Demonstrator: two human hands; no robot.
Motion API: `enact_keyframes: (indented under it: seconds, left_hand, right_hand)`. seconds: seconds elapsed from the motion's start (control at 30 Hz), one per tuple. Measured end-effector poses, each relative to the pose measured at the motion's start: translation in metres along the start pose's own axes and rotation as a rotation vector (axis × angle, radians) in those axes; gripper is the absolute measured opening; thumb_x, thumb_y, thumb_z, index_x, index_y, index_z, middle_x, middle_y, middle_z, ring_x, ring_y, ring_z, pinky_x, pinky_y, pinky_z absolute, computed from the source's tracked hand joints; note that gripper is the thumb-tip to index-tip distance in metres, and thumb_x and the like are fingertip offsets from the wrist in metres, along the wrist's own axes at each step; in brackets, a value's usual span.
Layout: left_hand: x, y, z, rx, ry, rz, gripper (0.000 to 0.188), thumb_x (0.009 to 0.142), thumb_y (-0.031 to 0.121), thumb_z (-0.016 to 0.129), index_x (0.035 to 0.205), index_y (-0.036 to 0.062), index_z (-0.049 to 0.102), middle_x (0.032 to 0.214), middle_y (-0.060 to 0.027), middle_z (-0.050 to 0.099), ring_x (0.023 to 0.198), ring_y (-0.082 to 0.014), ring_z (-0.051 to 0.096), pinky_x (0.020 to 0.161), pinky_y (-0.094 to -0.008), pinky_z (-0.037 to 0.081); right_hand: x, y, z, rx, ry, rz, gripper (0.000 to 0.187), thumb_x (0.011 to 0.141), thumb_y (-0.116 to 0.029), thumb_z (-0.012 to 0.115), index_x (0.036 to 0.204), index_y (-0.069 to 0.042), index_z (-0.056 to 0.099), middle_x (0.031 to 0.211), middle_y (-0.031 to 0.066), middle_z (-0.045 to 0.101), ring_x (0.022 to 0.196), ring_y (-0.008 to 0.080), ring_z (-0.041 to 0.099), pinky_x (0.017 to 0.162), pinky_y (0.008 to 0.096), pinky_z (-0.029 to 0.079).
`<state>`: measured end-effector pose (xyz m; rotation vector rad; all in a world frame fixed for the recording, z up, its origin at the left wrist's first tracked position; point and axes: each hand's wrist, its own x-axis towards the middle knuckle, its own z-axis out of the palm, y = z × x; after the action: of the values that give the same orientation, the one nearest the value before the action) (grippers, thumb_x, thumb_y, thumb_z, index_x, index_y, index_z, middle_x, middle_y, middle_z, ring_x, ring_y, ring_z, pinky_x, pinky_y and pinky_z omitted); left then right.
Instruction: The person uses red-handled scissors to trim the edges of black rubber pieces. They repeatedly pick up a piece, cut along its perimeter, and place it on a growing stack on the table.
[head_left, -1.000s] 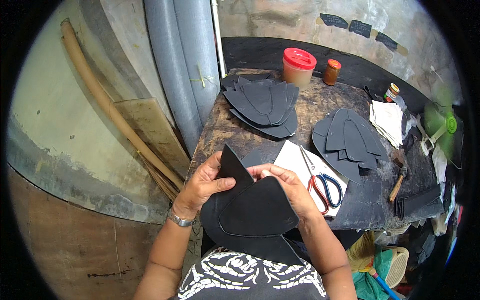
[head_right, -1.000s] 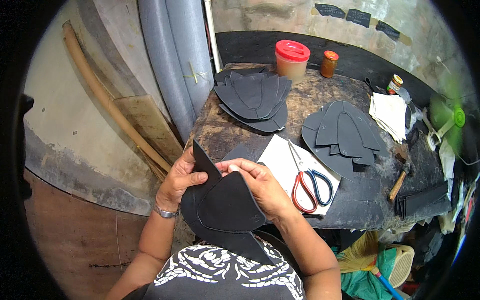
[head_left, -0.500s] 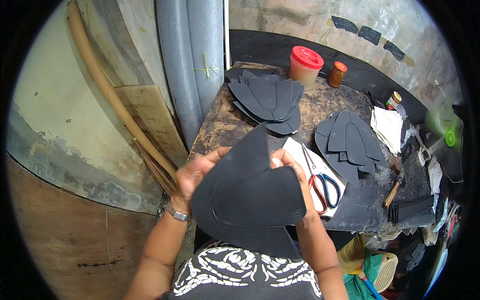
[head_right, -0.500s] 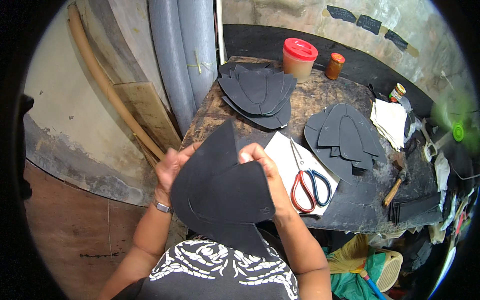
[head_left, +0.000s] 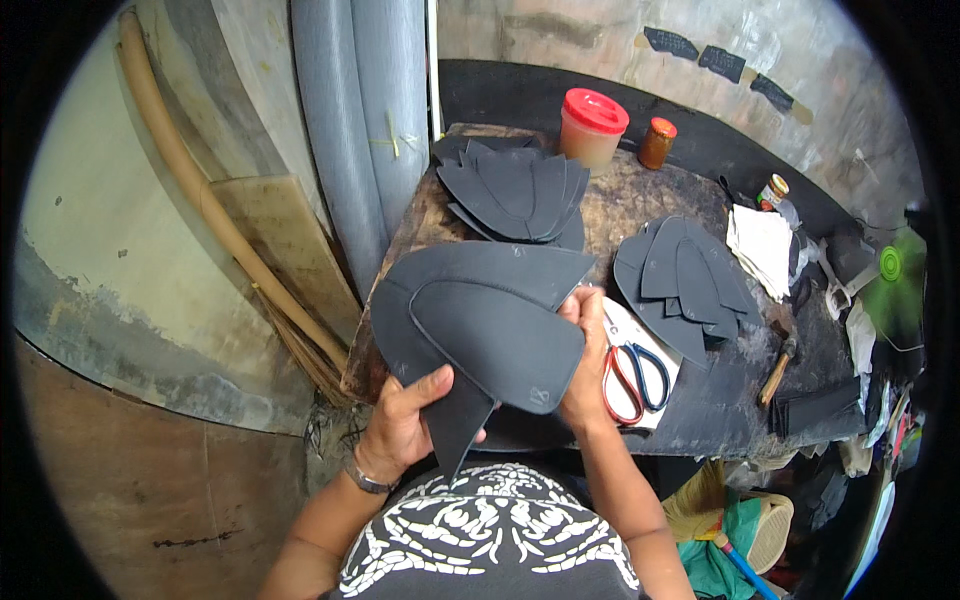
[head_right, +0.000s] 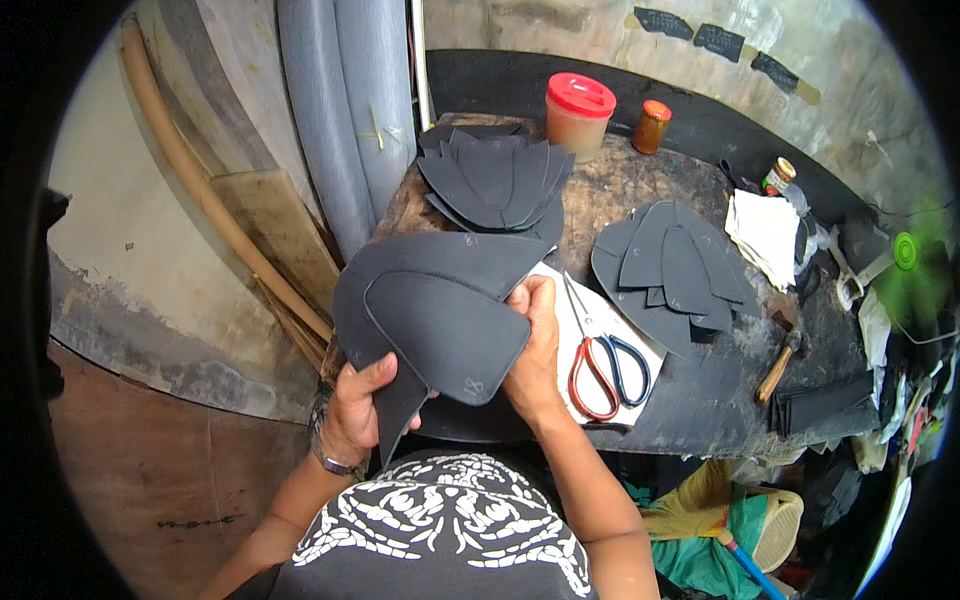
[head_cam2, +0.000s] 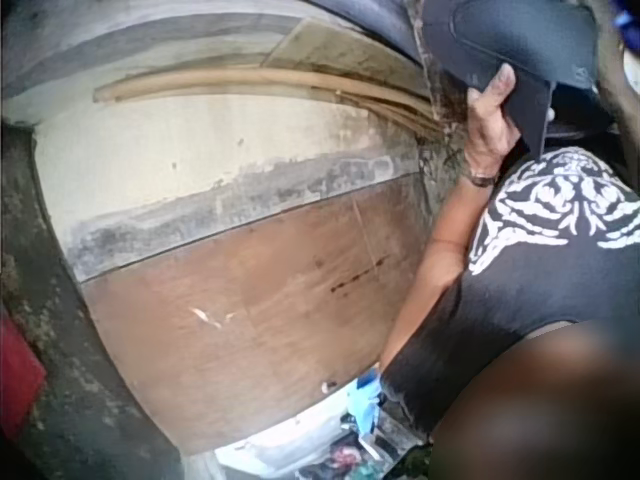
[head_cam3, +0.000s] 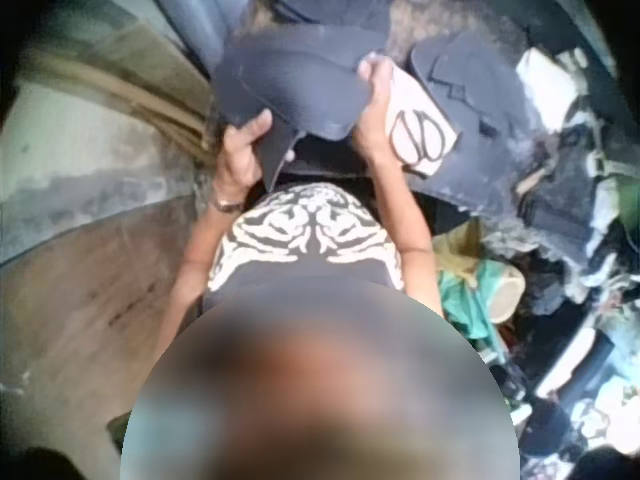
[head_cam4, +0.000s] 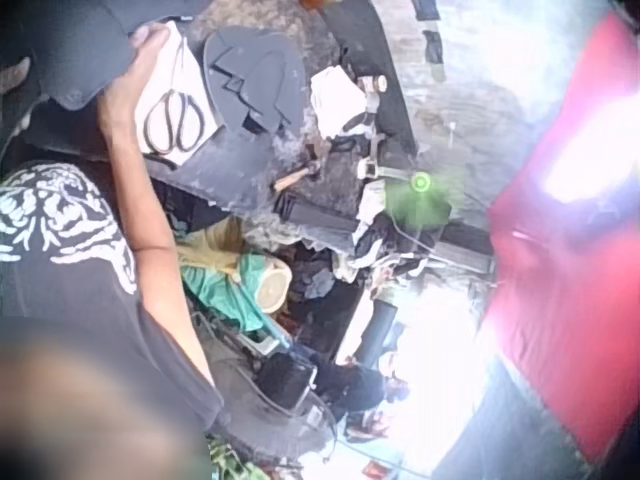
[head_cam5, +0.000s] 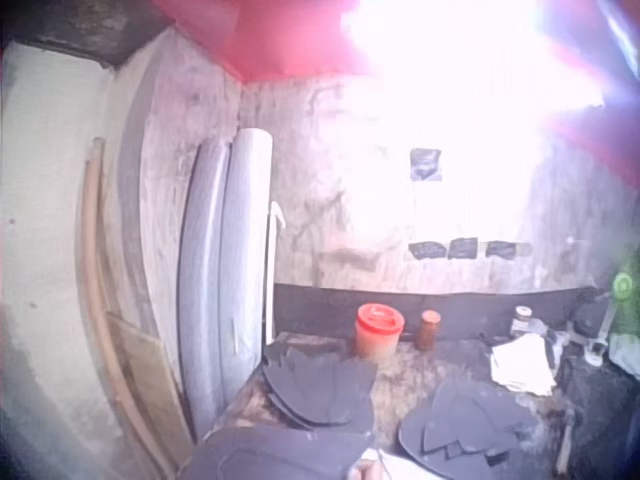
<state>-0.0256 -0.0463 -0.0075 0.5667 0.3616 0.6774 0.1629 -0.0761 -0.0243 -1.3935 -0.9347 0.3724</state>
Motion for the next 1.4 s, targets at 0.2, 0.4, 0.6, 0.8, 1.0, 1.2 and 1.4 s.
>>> enact_keyframes:
  seconds: [0.2, 0.4, 0.6, 0.8, 1.0, 1.2, 1.4]
  left_hand:
    - [0.003, -0.003, 0.007, 0.231, 0.155, 0.131, 0.035, 0.089, 0.007, 0.059, 0.123, 0.0023, 0.050, 0.113, -0.0109, 0.061, 0.096, -0.0212, 0.064, 0.077, -0.0373, 0.058]
    - [0.004, 0.003, 0.003, 0.249, 0.118, 0.229, 0.037, 0.090, 0.009, 0.060, 0.124, 0.0027, 0.048, 0.116, -0.0094, 0.059, 0.103, -0.0189, 0.060, 0.085, -0.0343, 0.052]
    - [0.007, 0.007, 0.002, 0.195, 0.099, 0.145, 0.036, 0.091, 0.012, 0.060, 0.122, -0.0002, 0.049, 0.109, -0.0112, 0.062, 0.094, -0.0187, 0.063, 0.080, -0.0309, 0.054]
    - [0.009, 0.006, 0.001, 0.122, 0.189, 0.047, 0.038, 0.089, 0.016, 0.063, 0.120, 0.0000, 0.050, 0.105, -0.0107, 0.063, 0.088, -0.0159, 0.065, 0.070, -0.0272, 0.056]
    - [0.018, -0.004, 0.020, 0.086, 0.444, 0.122, 0.034, 0.088, 0.017, 0.065, 0.116, 0.0016, 0.053, 0.090, -0.0066, 0.066, 0.064, -0.0108, 0.065, 0.047, -0.0203, 0.052]
    - [0.010, 0.004, 0.011, 0.034, 0.336, -0.035, 0.015, 0.092, 0.016, 0.060, 0.098, 0.0027, 0.058, 0.075, -0.0062, 0.064, 0.050, -0.0097, 0.060, 0.039, -0.0173, 0.049]
    - [0.012, 0.005, 0.004, -0.099, 0.383, -0.142, 0.013, 0.093, 0.015, 0.059, 0.089, 0.0031, 0.059, 0.067, -0.0061, 0.063, 0.043, -0.0087, 0.057, 0.033, -0.0150, 0.044]
  right_hand:
    - [0.003, 0.007, -0.015, 0.232, -0.143, 0.194, 0.016, 0.099, -0.018, 0.048, 0.092, -0.004, 0.051, 0.079, 0.0037, 0.054, 0.068, 0.0093, 0.050, 0.059, 0.0235, 0.042]
    - [-0.014, -0.010, -0.032, 0.824, -0.733, 0.632, 0.017, 0.093, -0.010, 0.054, 0.106, 0.000, 0.059, 0.096, 0.0081, 0.063, 0.080, 0.0121, 0.058, 0.065, 0.0234, 0.045]
    - [-0.022, -0.019, -0.026, 0.666, -0.713, 0.617, 0.014, 0.091, -0.011, 0.060, 0.100, -0.001, 0.062, 0.090, 0.0056, 0.064, 0.075, 0.0096, 0.055, 0.064, 0.0230, 0.043]
    - [-0.024, -0.021, -0.019, 0.706, -0.649, 0.677, 0.016, 0.089, -0.015, 0.064, 0.097, -0.001, 0.062, 0.085, 0.0037, 0.062, 0.070, 0.0080, 0.052, 0.062, 0.0210, 0.041]
    - [-0.025, -0.019, -0.017, 0.732, -0.650, 0.721, 0.011, 0.087, -0.012, 0.068, 0.091, -0.003, 0.062, 0.077, -0.0014, 0.056, 0.066, 0.0059, 0.045, 0.057, 0.0217, 0.036]
    - [-0.030, -0.016, -0.010, 0.814, -0.611, 0.642, 0.007, 0.087, -0.006, 0.065, 0.093, -0.004, 0.062, 0.078, -0.0028, 0.055, 0.068, 0.0053, 0.045, 0.061, 0.0212, 0.037]
    - [-0.037, -0.016, -0.006, 0.566, -0.548, 0.368, 0.012, 0.089, -0.003, 0.061, 0.101, 0.000, 0.062, 0.086, -0.0005, 0.061, 0.082, 0.0070, 0.054, 0.076, 0.0228, 0.045]
